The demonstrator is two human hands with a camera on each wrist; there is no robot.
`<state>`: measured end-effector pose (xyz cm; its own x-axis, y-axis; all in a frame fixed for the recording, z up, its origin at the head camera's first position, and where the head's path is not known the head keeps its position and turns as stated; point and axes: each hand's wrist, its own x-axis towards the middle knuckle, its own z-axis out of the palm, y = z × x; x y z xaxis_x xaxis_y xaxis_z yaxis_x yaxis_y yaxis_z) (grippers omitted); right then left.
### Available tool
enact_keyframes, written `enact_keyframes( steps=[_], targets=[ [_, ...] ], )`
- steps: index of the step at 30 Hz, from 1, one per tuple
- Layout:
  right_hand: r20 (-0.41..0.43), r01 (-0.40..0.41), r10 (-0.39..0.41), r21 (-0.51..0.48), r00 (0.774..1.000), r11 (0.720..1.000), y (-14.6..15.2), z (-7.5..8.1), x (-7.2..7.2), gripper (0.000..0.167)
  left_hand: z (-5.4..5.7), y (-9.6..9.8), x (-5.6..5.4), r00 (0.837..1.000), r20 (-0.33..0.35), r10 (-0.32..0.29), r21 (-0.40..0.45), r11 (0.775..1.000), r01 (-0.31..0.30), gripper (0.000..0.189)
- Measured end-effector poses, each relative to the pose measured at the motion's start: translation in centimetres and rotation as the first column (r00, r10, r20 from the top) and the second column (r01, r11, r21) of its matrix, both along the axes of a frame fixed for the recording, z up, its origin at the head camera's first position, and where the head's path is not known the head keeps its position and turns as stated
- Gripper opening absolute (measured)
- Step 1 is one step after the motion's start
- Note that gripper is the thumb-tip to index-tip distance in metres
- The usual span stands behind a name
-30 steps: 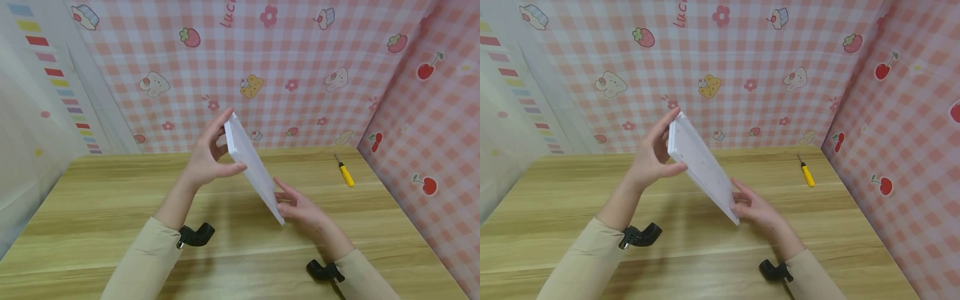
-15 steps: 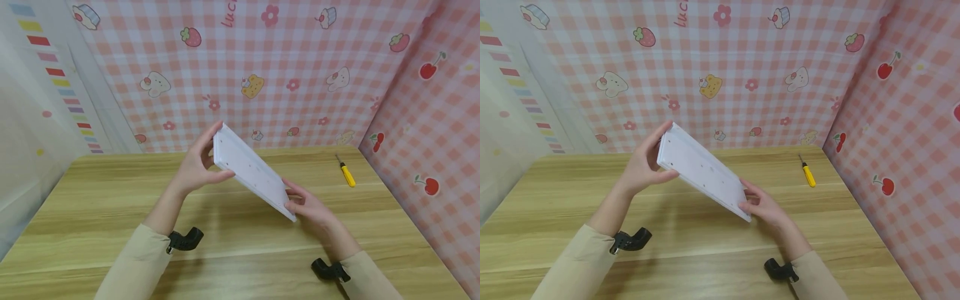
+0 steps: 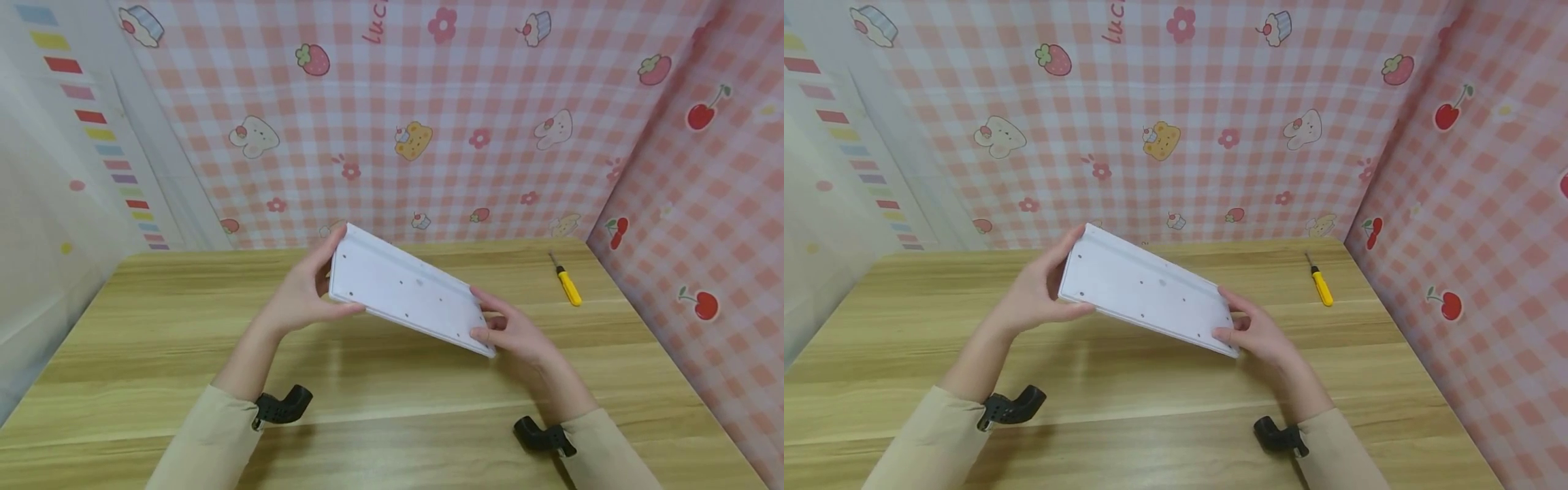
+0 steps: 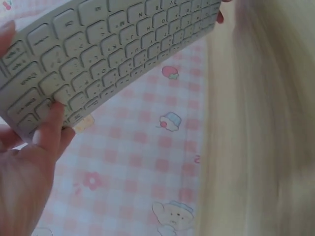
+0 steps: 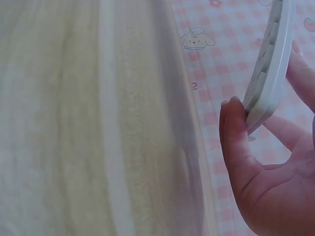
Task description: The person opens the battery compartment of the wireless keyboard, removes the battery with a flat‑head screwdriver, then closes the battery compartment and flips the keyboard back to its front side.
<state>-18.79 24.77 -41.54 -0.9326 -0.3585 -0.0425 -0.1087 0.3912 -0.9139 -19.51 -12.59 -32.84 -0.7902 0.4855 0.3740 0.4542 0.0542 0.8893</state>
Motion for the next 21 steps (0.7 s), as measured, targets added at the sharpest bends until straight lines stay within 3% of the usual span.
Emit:
enact_keyframes(
  steps=[6,11,16,21],
  targets=[
    [-0.014,0.031,-0.03,0.049,0.999,0.998,0.0,0.1,0.0,0.078,-2.5,-1.5,0.6,1.0,0.022,0.004,-0.08,0.997,-0.002,0.115],
    [-0.041,0.022,-0.018,0.085,0.999,0.996,-0.1,0.1,0.0,0.078,-4.5,-2.4,1.3,0.997,0.061,0.05,-0.136,0.99,-0.041,0.117],
    [-0.069,0.015,-0.008,0.114,0.998,0.993,0.0,0.1,-0.1,0.078,-6.1,-2.9,2.2,0.99,0.054,0.129,-0.244,0.963,-0.112,0.12],
    [-0.107,0.008,0.009,0.151,0.994,0.988,0.1,0.0,-0.1,0.077,-7.2,-3.4,3.2,0.986,0.039,0.165,-0.314,0.938,-0.145,0.118]
  ],
)
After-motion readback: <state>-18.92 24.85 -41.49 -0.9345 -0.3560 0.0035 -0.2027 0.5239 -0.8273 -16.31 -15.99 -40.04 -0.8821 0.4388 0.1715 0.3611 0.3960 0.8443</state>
